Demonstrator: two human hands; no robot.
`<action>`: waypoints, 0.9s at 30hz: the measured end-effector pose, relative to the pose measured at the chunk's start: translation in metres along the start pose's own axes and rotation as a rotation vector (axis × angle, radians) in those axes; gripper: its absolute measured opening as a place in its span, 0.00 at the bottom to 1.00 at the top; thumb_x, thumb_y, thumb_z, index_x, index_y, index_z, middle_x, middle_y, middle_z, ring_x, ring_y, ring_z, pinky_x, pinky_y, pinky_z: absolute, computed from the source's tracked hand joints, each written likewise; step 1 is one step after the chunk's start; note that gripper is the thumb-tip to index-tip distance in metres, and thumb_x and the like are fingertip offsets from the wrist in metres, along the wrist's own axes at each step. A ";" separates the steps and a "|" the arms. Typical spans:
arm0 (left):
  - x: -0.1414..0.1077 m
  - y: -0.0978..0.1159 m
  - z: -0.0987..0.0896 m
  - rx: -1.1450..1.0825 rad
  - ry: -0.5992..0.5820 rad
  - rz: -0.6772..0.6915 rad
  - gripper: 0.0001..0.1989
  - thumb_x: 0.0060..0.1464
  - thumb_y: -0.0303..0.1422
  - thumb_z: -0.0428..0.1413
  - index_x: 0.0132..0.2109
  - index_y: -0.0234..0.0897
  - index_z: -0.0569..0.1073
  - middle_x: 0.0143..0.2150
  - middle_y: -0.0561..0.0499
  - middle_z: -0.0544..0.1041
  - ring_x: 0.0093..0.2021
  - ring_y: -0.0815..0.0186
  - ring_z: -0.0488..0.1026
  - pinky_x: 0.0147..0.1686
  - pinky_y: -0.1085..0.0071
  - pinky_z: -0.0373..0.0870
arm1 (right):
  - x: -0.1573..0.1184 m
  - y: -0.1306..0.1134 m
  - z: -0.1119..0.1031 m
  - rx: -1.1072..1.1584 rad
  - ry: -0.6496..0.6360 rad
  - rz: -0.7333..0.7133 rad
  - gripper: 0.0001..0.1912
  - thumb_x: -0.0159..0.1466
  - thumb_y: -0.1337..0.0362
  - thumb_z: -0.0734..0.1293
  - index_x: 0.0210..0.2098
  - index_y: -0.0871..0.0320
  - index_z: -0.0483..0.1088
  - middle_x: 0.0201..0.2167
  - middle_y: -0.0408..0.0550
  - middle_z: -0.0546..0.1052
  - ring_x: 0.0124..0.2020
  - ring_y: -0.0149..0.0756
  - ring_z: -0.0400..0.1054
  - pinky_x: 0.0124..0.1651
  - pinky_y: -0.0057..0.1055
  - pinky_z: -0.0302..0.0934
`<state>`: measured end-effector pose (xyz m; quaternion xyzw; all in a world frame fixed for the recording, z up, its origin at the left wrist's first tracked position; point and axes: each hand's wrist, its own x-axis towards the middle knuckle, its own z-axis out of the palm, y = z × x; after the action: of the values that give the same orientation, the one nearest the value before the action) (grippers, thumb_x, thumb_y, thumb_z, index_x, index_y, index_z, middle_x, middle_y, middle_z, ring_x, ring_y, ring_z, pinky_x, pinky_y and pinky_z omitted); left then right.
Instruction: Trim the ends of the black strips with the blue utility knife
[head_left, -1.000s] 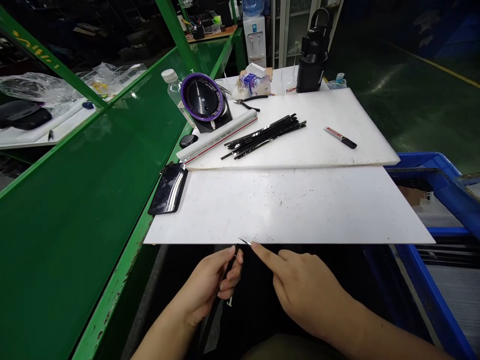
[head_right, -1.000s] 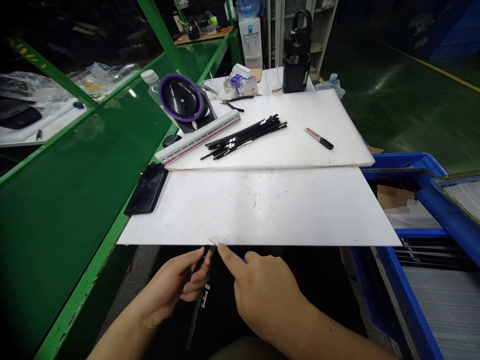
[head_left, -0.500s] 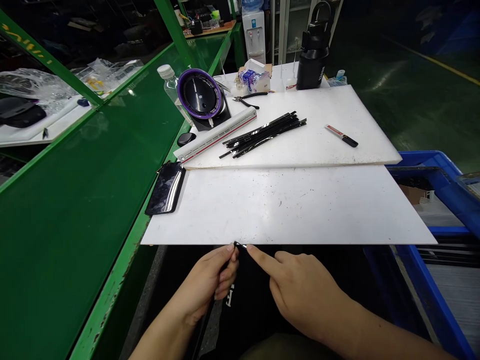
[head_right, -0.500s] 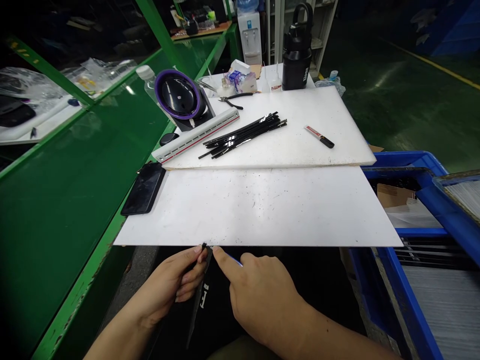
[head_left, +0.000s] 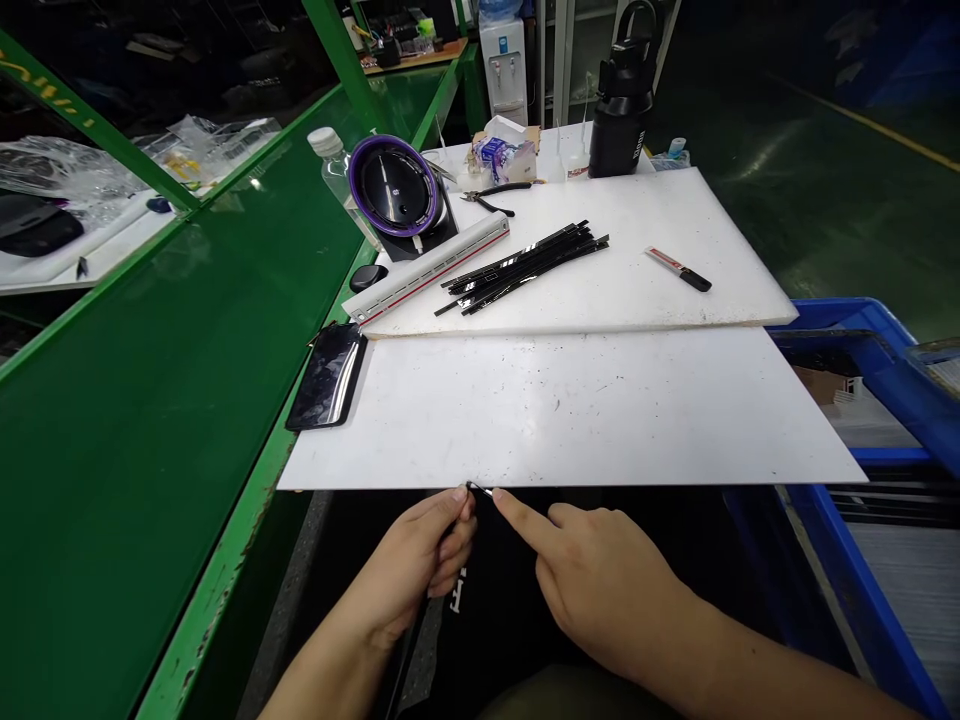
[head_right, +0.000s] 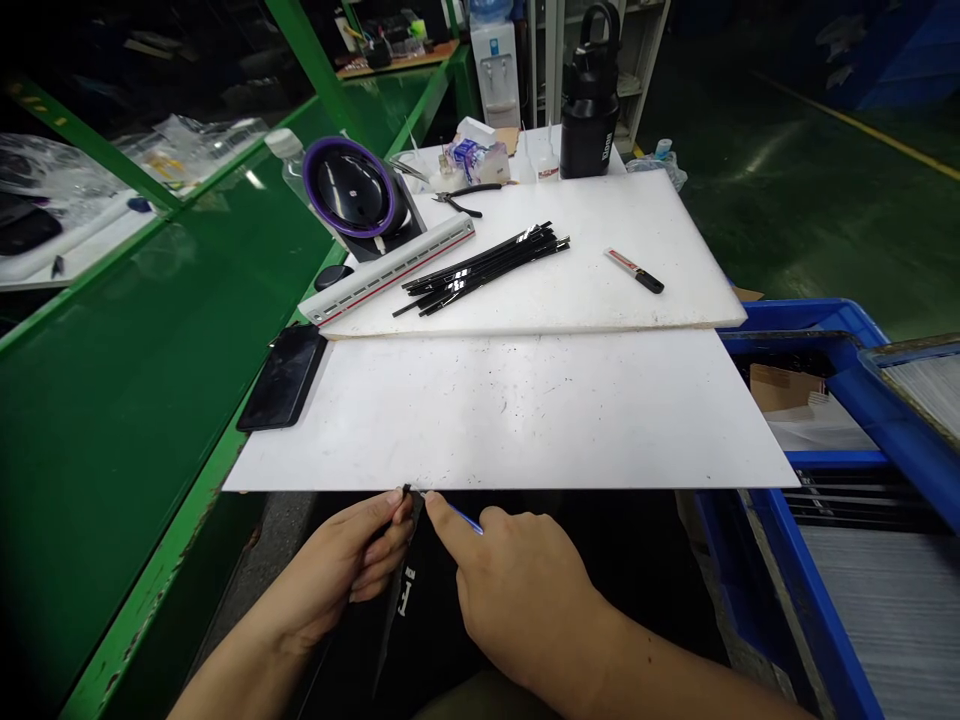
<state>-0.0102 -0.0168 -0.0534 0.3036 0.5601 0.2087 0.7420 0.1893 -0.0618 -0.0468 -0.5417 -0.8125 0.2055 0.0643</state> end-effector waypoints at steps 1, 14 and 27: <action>0.000 0.000 0.000 -0.002 -0.002 0.003 0.17 0.58 0.46 0.54 0.31 0.37 0.64 0.19 0.61 0.54 0.16 0.77 0.44 0.13 0.81 0.42 | 0.000 0.000 0.000 0.005 -0.002 0.001 0.34 0.63 0.70 0.57 0.68 0.44 0.53 0.27 0.42 0.74 0.22 0.35 0.67 0.23 0.32 0.38; 0.001 -0.001 -0.003 0.007 -0.006 -0.002 0.17 0.59 0.45 0.53 0.31 0.37 0.64 0.19 0.61 0.54 0.17 0.77 0.44 0.14 0.81 0.42 | -0.006 -0.006 0.011 -0.120 -0.001 -0.001 0.37 0.61 0.71 0.59 0.69 0.46 0.52 0.26 0.44 0.72 0.19 0.34 0.65 0.22 0.33 0.34; 0.003 0.000 -0.005 0.001 -0.020 -0.003 0.17 0.59 0.45 0.53 0.30 0.37 0.63 0.19 0.61 0.54 0.17 0.77 0.43 0.14 0.81 0.41 | -0.003 -0.007 0.011 -0.108 0.002 0.000 0.38 0.61 0.70 0.60 0.69 0.46 0.51 0.26 0.44 0.72 0.18 0.33 0.63 0.22 0.32 0.34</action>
<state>-0.0138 -0.0143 -0.0561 0.3054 0.5531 0.2042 0.7478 0.1810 -0.0695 -0.0534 -0.5444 -0.8225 0.1608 0.0359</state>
